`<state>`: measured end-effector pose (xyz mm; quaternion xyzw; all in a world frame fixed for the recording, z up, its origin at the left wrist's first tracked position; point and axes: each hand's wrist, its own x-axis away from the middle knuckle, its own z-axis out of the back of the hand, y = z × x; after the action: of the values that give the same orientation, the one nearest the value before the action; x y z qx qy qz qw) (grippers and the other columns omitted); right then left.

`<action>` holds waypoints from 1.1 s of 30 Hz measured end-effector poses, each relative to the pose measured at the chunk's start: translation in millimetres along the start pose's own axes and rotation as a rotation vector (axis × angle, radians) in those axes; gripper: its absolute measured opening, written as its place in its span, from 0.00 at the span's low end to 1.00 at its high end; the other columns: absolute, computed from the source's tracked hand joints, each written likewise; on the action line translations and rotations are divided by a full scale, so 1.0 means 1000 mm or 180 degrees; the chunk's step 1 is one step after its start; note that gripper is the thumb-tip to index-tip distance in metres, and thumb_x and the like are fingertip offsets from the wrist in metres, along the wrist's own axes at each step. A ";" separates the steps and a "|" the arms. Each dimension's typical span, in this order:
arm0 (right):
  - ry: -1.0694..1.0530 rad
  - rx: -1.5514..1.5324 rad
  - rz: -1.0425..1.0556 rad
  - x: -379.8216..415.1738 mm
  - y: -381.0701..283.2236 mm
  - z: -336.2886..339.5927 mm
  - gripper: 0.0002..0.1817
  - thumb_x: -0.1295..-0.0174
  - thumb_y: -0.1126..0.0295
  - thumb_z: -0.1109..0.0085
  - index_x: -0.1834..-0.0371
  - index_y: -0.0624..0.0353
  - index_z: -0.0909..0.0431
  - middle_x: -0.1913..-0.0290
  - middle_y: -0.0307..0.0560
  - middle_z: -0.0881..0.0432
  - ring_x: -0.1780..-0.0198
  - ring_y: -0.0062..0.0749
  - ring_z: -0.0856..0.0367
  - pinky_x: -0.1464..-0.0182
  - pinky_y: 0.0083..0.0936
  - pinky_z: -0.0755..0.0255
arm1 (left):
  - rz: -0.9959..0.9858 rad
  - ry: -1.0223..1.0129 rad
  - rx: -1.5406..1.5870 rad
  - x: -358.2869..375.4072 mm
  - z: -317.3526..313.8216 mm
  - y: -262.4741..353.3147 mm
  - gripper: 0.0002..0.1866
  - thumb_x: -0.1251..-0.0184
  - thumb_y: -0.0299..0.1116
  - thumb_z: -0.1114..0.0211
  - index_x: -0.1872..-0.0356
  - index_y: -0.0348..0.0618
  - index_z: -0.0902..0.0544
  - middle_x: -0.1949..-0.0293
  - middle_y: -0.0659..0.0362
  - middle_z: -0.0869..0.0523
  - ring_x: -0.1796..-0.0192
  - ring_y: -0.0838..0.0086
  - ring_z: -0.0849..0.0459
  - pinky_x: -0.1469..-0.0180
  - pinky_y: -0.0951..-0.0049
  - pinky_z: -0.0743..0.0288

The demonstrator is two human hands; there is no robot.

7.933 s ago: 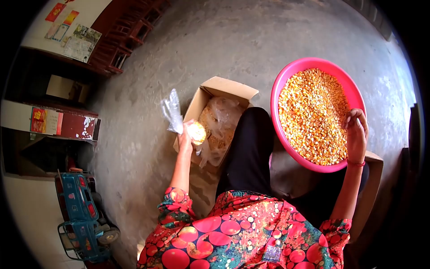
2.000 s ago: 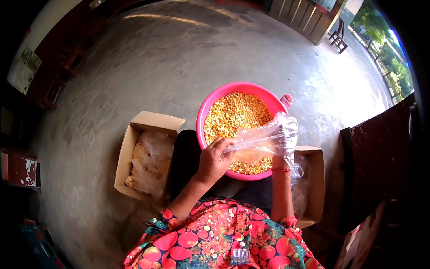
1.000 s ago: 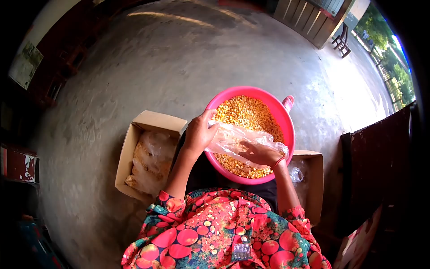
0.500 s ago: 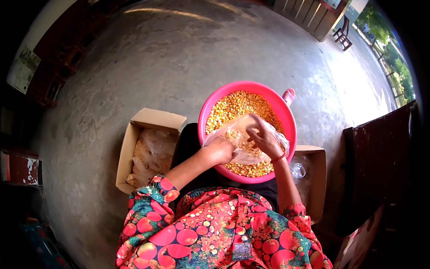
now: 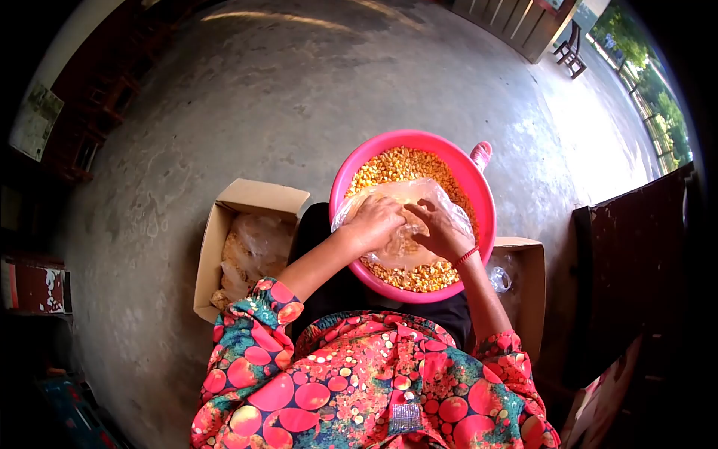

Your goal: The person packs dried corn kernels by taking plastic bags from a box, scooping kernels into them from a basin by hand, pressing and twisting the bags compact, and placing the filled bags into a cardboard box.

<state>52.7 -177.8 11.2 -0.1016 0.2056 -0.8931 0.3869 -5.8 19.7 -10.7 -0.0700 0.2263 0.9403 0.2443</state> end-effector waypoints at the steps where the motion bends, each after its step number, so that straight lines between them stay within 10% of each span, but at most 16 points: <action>1: -0.0055 0.0247 0.0312 0.001 0.002 -0.001 0.26 0.53 0.66 0.37 0.48 0.55 0.26 0.60 0.54 0.23 0.55 0.47 0.24 0.50 0.37 0.31 | -0.0064 0.0040 -0.0461 0.003 0.002 -0.004 0.12 0.58 0.32 0.33 0.66 0.49 0.15 0.64 0.57 0.19 0.57 0.62 0.21 0.49 0.65 0.29; 5: -0.1213 0.0032 -0.0158 0.016 0.019 0.004 0.26 0.54 0.67 0.37 0.48 0.58 0.26 0.55 0.56 0.22 0.50 0.47 0.26 0.46 0.38 0.35 | 0.0358 -0.2073 0.0421 0.001 0.008 -0.016 0.17 0.63 0.36 0.31 0.65 0.52 0.14 0.62 0.55 0.17 0.54 0.63 0.20 0.51 0.65 0.27; 9: -0.1196 -0.0749 0.0246 0.008 -0.035 0.047 0.19 0.51 0.71 0.37 0.53 0.58 0.24 0.59 0.49 0.20 0.64 0.35 0.19 0.62 0.29 0.26 | 0.0437 -0.2189 0.0701 -0.008 0.034 0.000 0.16 0.63 0.37 0.30 0.66 0.50 0.14 0.65 0.55 0.16 0.58 0.63 0.19 0.54 0.65 0.26; 12: -0.0113 -0.1460 0.0054 -0.001 -0.047 0.045 0.23 0.52 0.77 0.37 0.49 0.55 0.25 0.57 0.46 0.22 0.68 0.26 0.20 0.70 0.22 0.26 | 0.0618 -0.1797 0.0999 -0.016 0.050 0.012 0.15 0.61 0.36 0.31 0.67 0.48 0.14 0.65 0.54 0.16 0.61 0.63 0.18 0.55 0.66 0.26; 17: -0.0110 -0.0022 -0.0200 -0.005 0.011 -0.014 0.39 0.54 0.64 0.32 0.37 0.57 0.39 0.43 0.60 0.34 0.42 0.53 0.34 0.42 0.40 0.37 | 0.0392 -0.0533 0.0734 -0.024 0.020 0.014 0.19 0.61 0.33 0.31 0.61 0.48 0.17 0.59 0.54 0.19 0.55 0.62 0.21 0.51 0.65 0.27; 19: -0.0612 -0.0280 -0.0242 -0.004 0.024 -0.025 0.38 0.53 0.64 0.33 0.37 0.59 0.39 0.43 0.59 0.34 0.43 0.52 0.34 0.43 0.39 0.36 | 0.0148 -0.0081 0.0527 -0.019 0.007 0.008 0.23 0.61 0.33 0.31 0.57 0.48 0.19 0.54 0.55 0.21 0.50 0.62 0.23 0.48 0.64 0.29; 21: -0.0403 -0.0193 -0.0203 -0.002 0.034 -0.034 0.35 0.52 0.65 0.33 0.39 0.58 0.36 0.47 0.58 0.31 0.45 0.50 0.32 0.44 0.38 0.36 | 0.0315 -0.0996 -0.0098 -0.011 -0.008 -0.001 0.30 0.62 0.33 0.30 0.49 0.46 0.24 0.46 0.55 0.28 0.41 0.61 0.31 0.40 0.60 0.37; 25: 0.0456 -0.1462 -0.0659 -0.009 0.012 0.003 0.16 0.49 0.78 0.39 0.55 0.59 0.23 0.64 0.44 0.21 0.74 0.22 0.20 0.72 0.19 0.27 | 0.0473 -0.0885 -0.0267 -0.002 -0.014 -0.004 0.30 0.63 0.34 0.30 0.51 0.42 0.24 0.45 0.54 0.28 0.39 0.62 0.34 0.37 0.56 0.45; 33: 0.0444 -0.0316 -0.0075 -0.012 0.038 -0.032 0.15 0.51 0.75 0.42 0.57 0.60 0.23 0.55 0.52 0.23 0.53 0.45 0.25 0.51 0.34 0.31 | -0.0025 -0.0050 0.0563 -0.015 -0.021 0.015 0.26 0.53 0.30 0.36 0.47 0.41 0.26 0.44 0.49 0.26 0.40 0.62 0.29 0.38 0.65 0.37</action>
<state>74.5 -183.3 -34.6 -0.0606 0.2749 -0.8913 0.3556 -0.2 -8.3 -20.2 -0.0417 0.3063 0.9162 0.2551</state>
